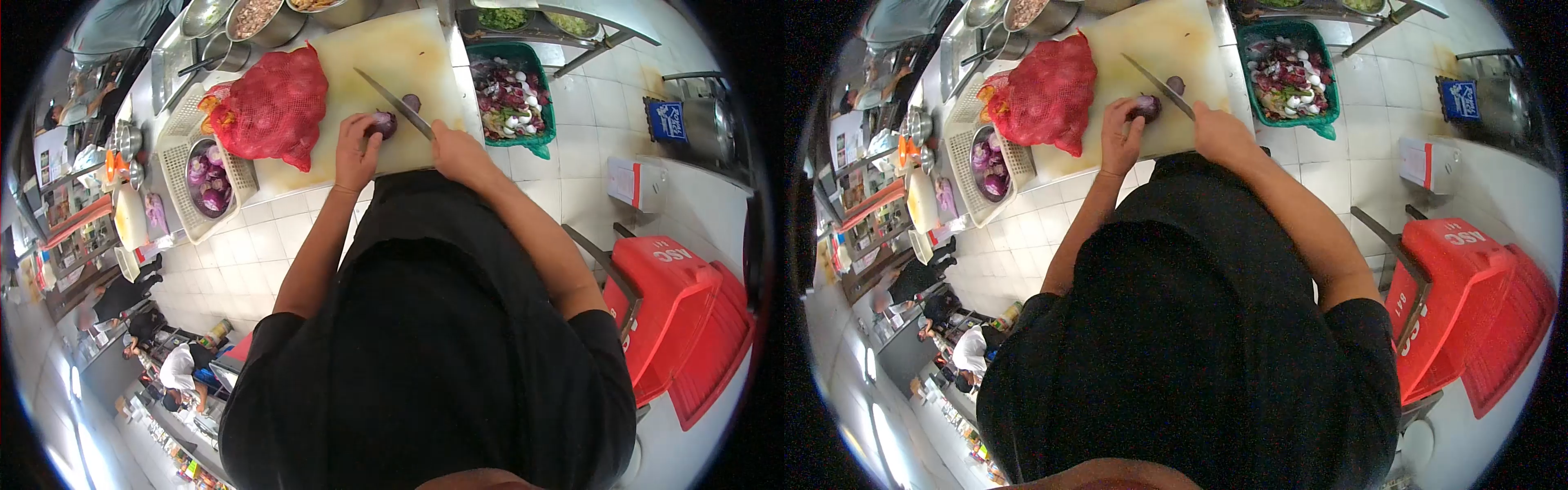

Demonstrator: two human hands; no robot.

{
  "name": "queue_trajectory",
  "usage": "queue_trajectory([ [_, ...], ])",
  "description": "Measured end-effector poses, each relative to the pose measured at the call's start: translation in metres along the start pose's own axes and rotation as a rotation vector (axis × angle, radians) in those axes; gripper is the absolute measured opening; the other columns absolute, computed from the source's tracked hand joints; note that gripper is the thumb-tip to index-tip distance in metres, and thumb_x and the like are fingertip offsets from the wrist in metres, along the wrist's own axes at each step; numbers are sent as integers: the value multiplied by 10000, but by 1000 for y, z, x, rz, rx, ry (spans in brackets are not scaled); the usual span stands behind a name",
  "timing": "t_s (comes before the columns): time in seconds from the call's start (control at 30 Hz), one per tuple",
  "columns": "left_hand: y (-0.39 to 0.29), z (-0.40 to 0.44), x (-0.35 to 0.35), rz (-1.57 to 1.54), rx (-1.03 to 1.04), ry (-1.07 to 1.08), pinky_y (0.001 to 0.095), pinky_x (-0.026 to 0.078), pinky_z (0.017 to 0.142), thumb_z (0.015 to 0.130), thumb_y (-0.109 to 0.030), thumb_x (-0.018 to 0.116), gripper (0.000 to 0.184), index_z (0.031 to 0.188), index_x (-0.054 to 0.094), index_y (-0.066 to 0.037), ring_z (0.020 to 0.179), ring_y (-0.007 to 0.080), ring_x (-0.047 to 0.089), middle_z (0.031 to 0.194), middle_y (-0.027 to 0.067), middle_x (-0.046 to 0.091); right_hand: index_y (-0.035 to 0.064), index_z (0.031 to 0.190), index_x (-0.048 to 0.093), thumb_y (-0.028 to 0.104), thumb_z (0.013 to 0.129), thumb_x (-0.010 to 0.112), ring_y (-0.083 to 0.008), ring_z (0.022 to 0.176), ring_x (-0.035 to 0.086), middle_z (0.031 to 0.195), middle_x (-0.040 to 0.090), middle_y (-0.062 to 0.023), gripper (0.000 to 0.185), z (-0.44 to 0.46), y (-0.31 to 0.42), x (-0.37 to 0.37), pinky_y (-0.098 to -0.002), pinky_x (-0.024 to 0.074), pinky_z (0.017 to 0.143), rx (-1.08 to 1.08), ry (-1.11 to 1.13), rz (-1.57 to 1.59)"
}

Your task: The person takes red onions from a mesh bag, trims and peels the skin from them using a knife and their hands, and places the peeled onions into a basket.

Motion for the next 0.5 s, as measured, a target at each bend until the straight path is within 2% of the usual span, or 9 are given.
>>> queue_trajectory([
  [0.03,-2,-2,-1,-11,-50,32,384,483,957,835,-107,704,329,1147,627,-35,1106,344,572,1203,180,563,-6,1061,486,106,922,438,-472,916,650,930,664,-297,185,-3,-2,-1,-578,483,814,0,-20,3],
  [0.17,-10,-5,-2,65,-12,98,403,479,975,772,-125,774,430,1163,618,-35,1120,358,569,1212,188,562,0,1061,483,123,937,436,-480,905,641,910,658,-298,181,-14,-13,-9,-585,475,814,14,-51,0],
  [0.27,-19,-3,-3,148,10,106,396,487,971,753,-98,786,481,1197,605,-57,1127,338,567,1217,177,565,4,1048,476,142,952,442,-490,890,634,894,652,-304,171,-25,-15,-12,-595,466,809,1,-42,38],
  [0.37,-7,-1,1,140,-67,35,381,519,908,766,-147,795,454,1163,620,-14,1038,314,624,1146,170,607,2,1031,469,150,959,452,-501,863,628,868,644,-310,165,-36,-15,-12,-607,457,793,-28,-29,63],
  [0.47,13,3,2,-89,-424,-81,347,541,828,805,-183,785,431,1164,627,-5,920,267,664,1064,152,657,-5,1017,465,146,961,455,-508,838,625,844,638,-315,162,-43,-17,-11,-617,452,777,-63,-47,95],
  [0.5,20,9,-1,-31,-348,-107,314,545,754,859,-217,755,387,1147,635,14,843,213,671,1000,134,681,-8,1015,465,143,961,452,-510,833,624,837,637,-316,161,-44,-18,-12,-618,451,773,-71,-57,99],
])
Point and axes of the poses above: each hand's wrist, its own z-axis towards the middle knuckle, its own x-axis out of the palm, y = z × x, the point moved 3 cm from there along z, towards the middle knuckle
